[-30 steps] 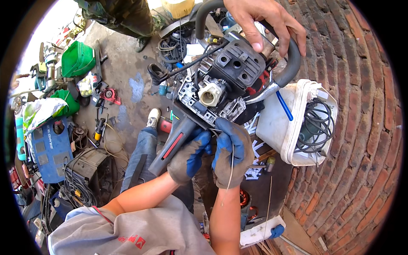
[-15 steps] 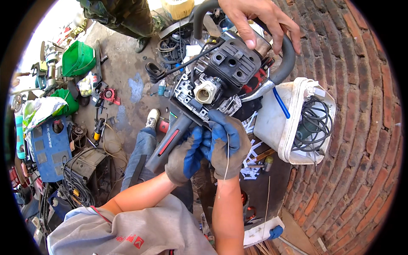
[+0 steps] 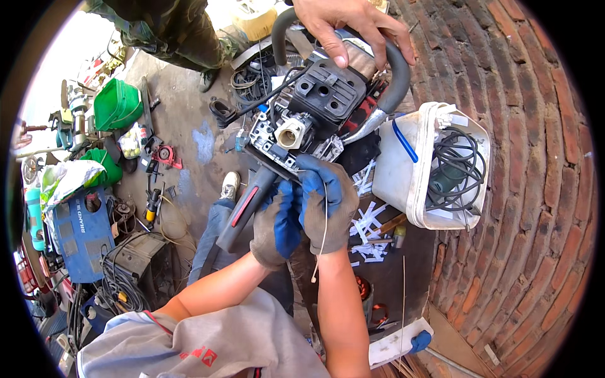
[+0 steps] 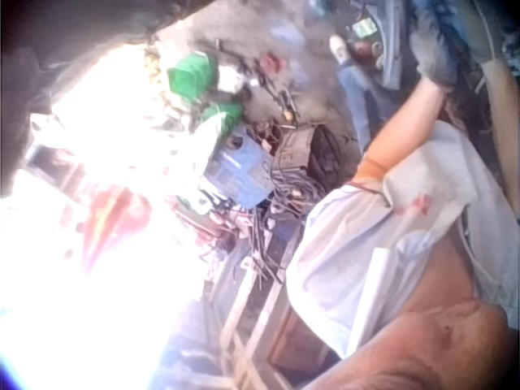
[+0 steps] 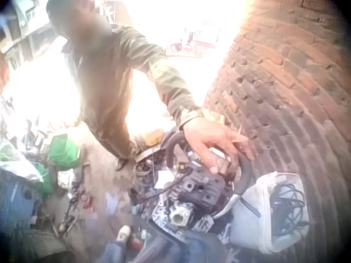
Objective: The person repairs a chainsaw by first adjusting the internal wiring, then fitting the motor cover and the orange pull-start assembly, and finally securing the screws using a power drill.
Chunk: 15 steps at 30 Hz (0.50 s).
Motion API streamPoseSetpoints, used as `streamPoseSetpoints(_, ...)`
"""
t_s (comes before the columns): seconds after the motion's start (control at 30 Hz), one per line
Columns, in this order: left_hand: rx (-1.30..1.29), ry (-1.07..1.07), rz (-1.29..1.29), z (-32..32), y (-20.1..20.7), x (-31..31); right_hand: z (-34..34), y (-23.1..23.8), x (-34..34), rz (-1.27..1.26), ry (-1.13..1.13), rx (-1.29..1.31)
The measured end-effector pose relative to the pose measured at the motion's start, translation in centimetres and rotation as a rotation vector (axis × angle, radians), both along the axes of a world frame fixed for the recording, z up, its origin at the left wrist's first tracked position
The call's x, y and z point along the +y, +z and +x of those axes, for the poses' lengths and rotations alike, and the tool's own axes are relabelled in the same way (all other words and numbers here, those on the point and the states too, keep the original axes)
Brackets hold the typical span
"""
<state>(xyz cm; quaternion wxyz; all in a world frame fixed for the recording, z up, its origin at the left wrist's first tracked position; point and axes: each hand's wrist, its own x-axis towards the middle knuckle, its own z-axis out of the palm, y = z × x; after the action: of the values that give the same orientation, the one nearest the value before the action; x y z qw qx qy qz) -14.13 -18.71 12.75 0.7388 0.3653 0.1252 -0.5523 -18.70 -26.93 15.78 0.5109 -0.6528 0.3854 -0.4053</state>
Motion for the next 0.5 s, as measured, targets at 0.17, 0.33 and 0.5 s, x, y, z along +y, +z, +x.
streamPoseSetpoints(0.17, 0.042, -0.155, -0.066, -0.1, 0.5, 2.3, -1.2, 2.9, 1.3, 0.302, -0.184, -0.147)
streamPoseSetpoints(0.33, -0.098, -0.617, -0.042, 2.6, 3.5, 6.9, -8.4, 2.8, 3.5, 0.505, -0.382, -0.284)
streamPoseSetpoints(0.5, -0.236, -0.871, -0.015, 7.2, 8.3, 8.4, -13.0, 0.7, 4.8, 0.923, -0.662, -0.668)
